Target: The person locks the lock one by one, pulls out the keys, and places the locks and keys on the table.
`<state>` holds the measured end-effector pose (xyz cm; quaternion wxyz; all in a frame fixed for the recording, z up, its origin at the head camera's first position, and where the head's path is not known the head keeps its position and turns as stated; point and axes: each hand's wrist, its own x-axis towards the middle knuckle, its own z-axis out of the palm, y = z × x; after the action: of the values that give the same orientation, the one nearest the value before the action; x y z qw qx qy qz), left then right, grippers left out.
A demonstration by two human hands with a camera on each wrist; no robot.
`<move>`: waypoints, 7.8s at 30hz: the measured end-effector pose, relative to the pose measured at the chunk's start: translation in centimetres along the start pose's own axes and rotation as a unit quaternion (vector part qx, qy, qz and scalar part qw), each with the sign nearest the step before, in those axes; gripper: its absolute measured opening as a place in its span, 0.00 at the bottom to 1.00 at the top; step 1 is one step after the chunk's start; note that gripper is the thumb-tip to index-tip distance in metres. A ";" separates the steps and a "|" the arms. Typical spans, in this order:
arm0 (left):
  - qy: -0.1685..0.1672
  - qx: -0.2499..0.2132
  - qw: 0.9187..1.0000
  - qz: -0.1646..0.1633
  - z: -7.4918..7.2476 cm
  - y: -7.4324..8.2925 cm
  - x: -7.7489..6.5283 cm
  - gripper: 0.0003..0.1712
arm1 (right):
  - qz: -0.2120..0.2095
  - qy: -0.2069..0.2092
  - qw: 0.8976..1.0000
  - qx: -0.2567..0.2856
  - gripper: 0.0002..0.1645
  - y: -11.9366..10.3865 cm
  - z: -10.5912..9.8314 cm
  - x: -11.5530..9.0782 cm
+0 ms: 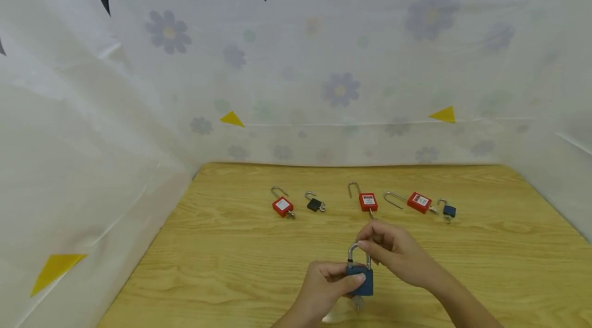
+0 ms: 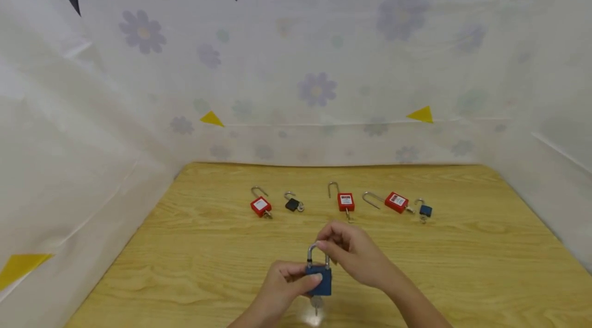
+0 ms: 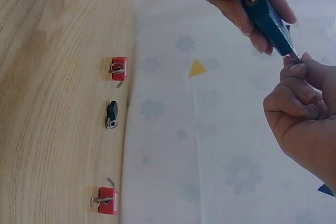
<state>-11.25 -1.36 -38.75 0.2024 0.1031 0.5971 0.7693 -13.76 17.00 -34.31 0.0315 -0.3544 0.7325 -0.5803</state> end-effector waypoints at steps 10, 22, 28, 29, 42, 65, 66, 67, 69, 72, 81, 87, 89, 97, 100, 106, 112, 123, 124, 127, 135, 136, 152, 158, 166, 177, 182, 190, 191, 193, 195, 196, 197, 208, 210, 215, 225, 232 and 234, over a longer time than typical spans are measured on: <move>-0.016 -0.012 0.999 0.026 -0.1 0.3 -0.3 0.20 | -0.077 0.011 0.997 -0.026 0.10 0.4 0.3 0.1; 0.003 -0.003 0.999 0.052 0.2 0.0 -0.6 0.21 | -0.126 0.054 0.989 -0.048 0.13 1.3 1.6 -0.3; 0.021 -0.005 0.999 0.044 0.3 -0.4 -0.7 0.19 | -0.124 0.070 0.987 -0.069 0.13 1.9 2.3 -0.7; 0.023 -0.006 0.999 0.041 0.3 -0.4 -0.8 0.19 | -0.122 0.072 0.987 -0.071 0.14 2.0 2.4 -0.8; 0.020 0.012 0.998 0.050 -0.4 -0.4 -0.7 0.18 | -0.128 0.086 0.985 -0.074 0.13 2.7 3.3 -1.0; 0.023 0.027 0.998 0.052 -0.8 0.3 -0.8 0.17 | -0.149 0.096 0.979 -0.104 0.14 1.9 2.7 -0.1; 0.027 0.029 0.998 0.050 -0.8 0.4 -0.8 0.17 | -0.143 0.103 0.979 -0.106 0.13 1.9 2.8 -0.1; 0.030 0.028 0.998 0.048 -0.8 0.4 -0.7 0.17 | -0.133 0.113 0.979 -0.108 0.13 1.9 2.9 -0.1; 0.036 0.027 0.998 0.042 -0.7 0.5 -0.6 0.16 | -0.101 0.146 0.977 -0.114 0.12 2.0 3.2 -0.2; 0.056 0.018 0.998 0.029 -0.7 0.6 -0.2 0.16 | -0.001 0.217 0.972 -0.095 0.07 2.3 4.2 -0.6; 0.127 0.036 0.991 0.007 -1.1 0.9 0.9 0.15 | 0.247 0.287 0.925 0.025 0.17 3.3 8.3 -2.6; 0.134 0.033 0.990 -0.008 -1.2 1.2 1.2 0.17 | 0.256 0.312 0.914 0.034 0.12 2.7 9.8 -2.9; 0.131 0.028 0.991 -0.007 -1.1 1.2 1.2 0.17 | 0.264 0.324 0.907 0.041 0.10 2.5 10.1 -2.8; 0.113 0.027 0.993 0.007 -1.0 1.3 1.0 0.16 | 0.262 0.316 0.908 0.080 0.12 2.4 10.0 -2.9; 0.114 0.029 0.993 0.003 -1.1 1.4 1.0 0.17 | 0.243 0.291 0.920 0.096 0.13 2.6 9.8 -3.2; 0.117 0.038 0.992 -0.001 -1.3 1.5 1.0 0.17 | 0.211 0.244 0.940 0.113 0.14 2.8 9.5 -3.5; 0.118 0.038 0.992 -0.004 -1.5 1.7 0.9 0.18 | 0.265 0.217 0.931 0.126 0.17 2.6 8.9 -3.1; 0.119 0.043 0.992 0.006 -2.1 1.7 1.0 0.19 | 0.278 0.190 0.932 0.134 0.19 2.3 8.6 -2.7; 0.121 0.043 0.992 0.005 -2.2 1.7 1.0 0.19 | 0.275 0.185 0.933 0.137 0.20 2.3 8.6 -2.6; 0.124 0.045 0.991 0.004 -2.5 1.6 1.1 0.19 | 0.271 0.169 0.937 0.139 0.24 2.4 8.7 -2.6; 0.152 0.061 0.987 -0.001 -3.9 1.5 1.8 0.19 | 0.249 0.105 0.952 0.146 0.19 3.9 9.3 -2.4; 0.158 0.060 0.986 -0.003 -4.3 1.5 1.9 0.20 | 0.252 0.092 0.950 0.159 0.18 4.1 9.5 -2.4; 0.166 0.129 0.976 -0.057 -9.0 0.1 4.1 0.18 | 0.344 -0.026 0.932 0.114 0.05 8.5 11.6 -0.7; 0.165 0.137 0.975 -0.057 -9.3 -0.2 4.2 0.19 | 0.371 0.002 0.926 0.067 0.09 8.3 12.3 0.9; 0.163 0.138 0.975 -0.060 -9.6 -0.1 4.2 0.20 | 0.394 0.008 0.919 0.016 0.17 8.4 12.6 1.8; 0.175 0.132 0.973 -0.074 -9.5 0.0 4.3 0.19 | 0.388 0.024 0.921 0.015 0.17 8.4 12.7 1.5; 0.169 0.151 0.971 -0.080 -9.7 -0.2 4.6 0.20 | 0.387 0.031 0.920 0.048 0.16 8.6 12.7 1.4; 0.152 0.196 0.963 -0.101 -9.5 -0.2 4.9 0.20 | 0.399 0.034 0.913 0.084 0.16 8.6 12.5 1.3; 0.153 0.202 0.962 -0.106 -9.6 -0.2 4.9 0.19 | 0.394 0.032 0.915 0.078 0.16 8.6 12.5 1.2; 0.155 0.218 0.957 -0.115 -9.8 -0.4 5.1 0.17 | 0.382 0.029 0.922 0.061 0.16 8.5 12.2 0.9; 0.159 0.243 0.949 -0.120 -10.0 -0.6 5.2 0.15 | 0.366 0.027 0.929 0.043 0.16 8.3 11.8 0.6; 0.161 0.255 0.946 -0.123 -10.0 -0.7 5.2 0.14 | 0.356 0.027 0.934 0.037 0.15 8.2 11.5 0.3; 0.162 0.266 0.942 -0.125 -10.1 -0.8 5.3 0.13 | 0.345 0.026 0.938 0.030 0.15 8.1 11.1 0.1; 0.161 0.335 0.918 -0.136 -10.9 -1.1 5.2 0.11 | 0.322 0.043 0.946 -0.010 0.13 6.7 6.1 -2.5; 0.157 0.344 0.915 -0.139 -11.0 -1.3 5.3 0.11 | 0.336 0.059 0.939 -0.047 0.11 6.8 4.9 -2.9; 0.156 0.353 0.911 -0.143 -11.2 -1.7 5.7 0.08 | 0.351 0.097 0.914 -0.178 0.05 7.4 1.5 -3.8; 0.164 0.387 0.899 -0.126 -10.9 -1.8 5.4 0.08 | 0.344 0.096 0.895 -0.269 0.06 8.3 -1.8 -5.3; 0.177 0.426 0.881 -0.103 -10.4 -1.7 5.3 0.10 | 0.344 0.086 0.895 -0.271 0.14 8.5 -3.1 -5.7; 0.181 0.438 0.874 -0.102 -10.3 -1.6 5.2 0.10 | 0.347 0.083 0.894 -0.270 0.15 8.6 -3.4 -5.9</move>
<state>-19.77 -7.84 -43.42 0.1021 -0.0215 0.9066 0.4089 -15.09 23.77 -42.90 0.0729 -0.0233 0.9375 -0.3395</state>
